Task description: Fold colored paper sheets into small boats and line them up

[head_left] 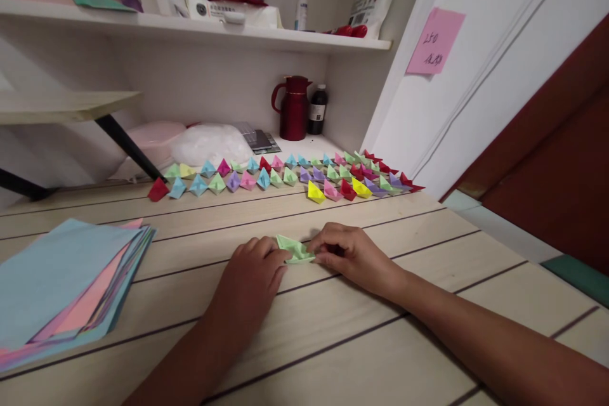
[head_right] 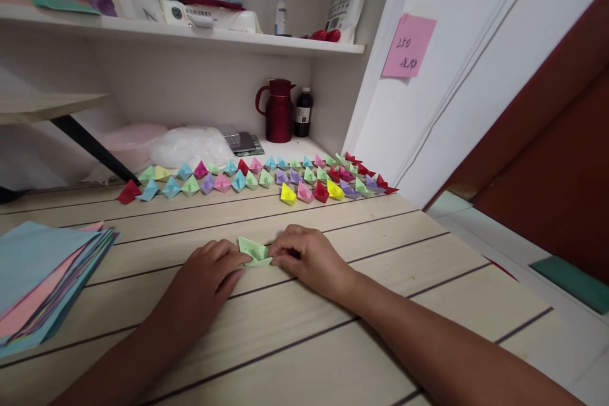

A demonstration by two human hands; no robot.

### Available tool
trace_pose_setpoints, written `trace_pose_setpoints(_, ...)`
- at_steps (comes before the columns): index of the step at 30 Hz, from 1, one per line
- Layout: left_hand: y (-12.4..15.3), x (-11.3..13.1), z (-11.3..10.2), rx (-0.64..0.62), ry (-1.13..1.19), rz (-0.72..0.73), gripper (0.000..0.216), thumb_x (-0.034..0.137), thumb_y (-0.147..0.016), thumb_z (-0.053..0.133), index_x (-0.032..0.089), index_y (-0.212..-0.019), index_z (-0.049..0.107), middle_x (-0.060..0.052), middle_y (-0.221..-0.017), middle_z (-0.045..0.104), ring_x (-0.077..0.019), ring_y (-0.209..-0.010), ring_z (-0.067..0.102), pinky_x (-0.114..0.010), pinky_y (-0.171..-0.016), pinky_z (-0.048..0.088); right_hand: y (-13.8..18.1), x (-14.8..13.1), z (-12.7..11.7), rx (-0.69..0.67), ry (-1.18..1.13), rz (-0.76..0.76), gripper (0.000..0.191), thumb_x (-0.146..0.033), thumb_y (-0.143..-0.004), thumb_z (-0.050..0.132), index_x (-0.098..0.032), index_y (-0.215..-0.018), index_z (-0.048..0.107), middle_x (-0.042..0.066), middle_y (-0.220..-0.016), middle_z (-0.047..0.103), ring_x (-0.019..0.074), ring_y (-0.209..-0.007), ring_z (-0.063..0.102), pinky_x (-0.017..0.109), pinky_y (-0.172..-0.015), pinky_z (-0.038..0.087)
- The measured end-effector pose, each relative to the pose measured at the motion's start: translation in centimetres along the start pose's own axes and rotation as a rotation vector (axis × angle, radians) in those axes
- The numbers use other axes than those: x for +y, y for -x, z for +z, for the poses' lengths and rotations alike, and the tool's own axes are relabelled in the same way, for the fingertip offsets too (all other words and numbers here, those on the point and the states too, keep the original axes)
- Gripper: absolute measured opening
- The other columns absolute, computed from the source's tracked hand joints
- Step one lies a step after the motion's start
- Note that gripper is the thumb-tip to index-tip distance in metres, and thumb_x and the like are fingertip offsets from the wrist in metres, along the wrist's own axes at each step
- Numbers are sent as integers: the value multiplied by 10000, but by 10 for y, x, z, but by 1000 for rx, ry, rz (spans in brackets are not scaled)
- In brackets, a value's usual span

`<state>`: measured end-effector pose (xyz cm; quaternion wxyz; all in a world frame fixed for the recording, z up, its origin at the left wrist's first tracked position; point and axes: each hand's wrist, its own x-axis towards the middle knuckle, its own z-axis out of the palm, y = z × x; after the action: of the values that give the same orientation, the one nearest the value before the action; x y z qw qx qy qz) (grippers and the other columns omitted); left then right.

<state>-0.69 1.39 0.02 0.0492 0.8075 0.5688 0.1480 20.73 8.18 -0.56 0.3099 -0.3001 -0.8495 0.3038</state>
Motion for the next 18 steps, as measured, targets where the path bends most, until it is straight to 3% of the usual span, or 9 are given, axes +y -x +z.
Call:
trace_pose_setpoints(11,5,-9,6,110,120,24,189,178,-860,570,237,-1012,666,-45,-995,617,-216,-962,547,-361,-833,412,2,-3,6,-45,87,-11,181,-161,-798,667,-237,-962,668,2,-802,569,137,-737,562,252,-690,450)
trace_pose_setpoints(18,4,-13,8,141,160,33,175,176,-848,577,235,-971,686,-36,-947,630,-207,-957,565,-354,-842,417,6,-3,10,-45,165,-103,271,-305,-769,739,-227,-1005,629,8,-822,554,138,-707,542,251,-654,452)
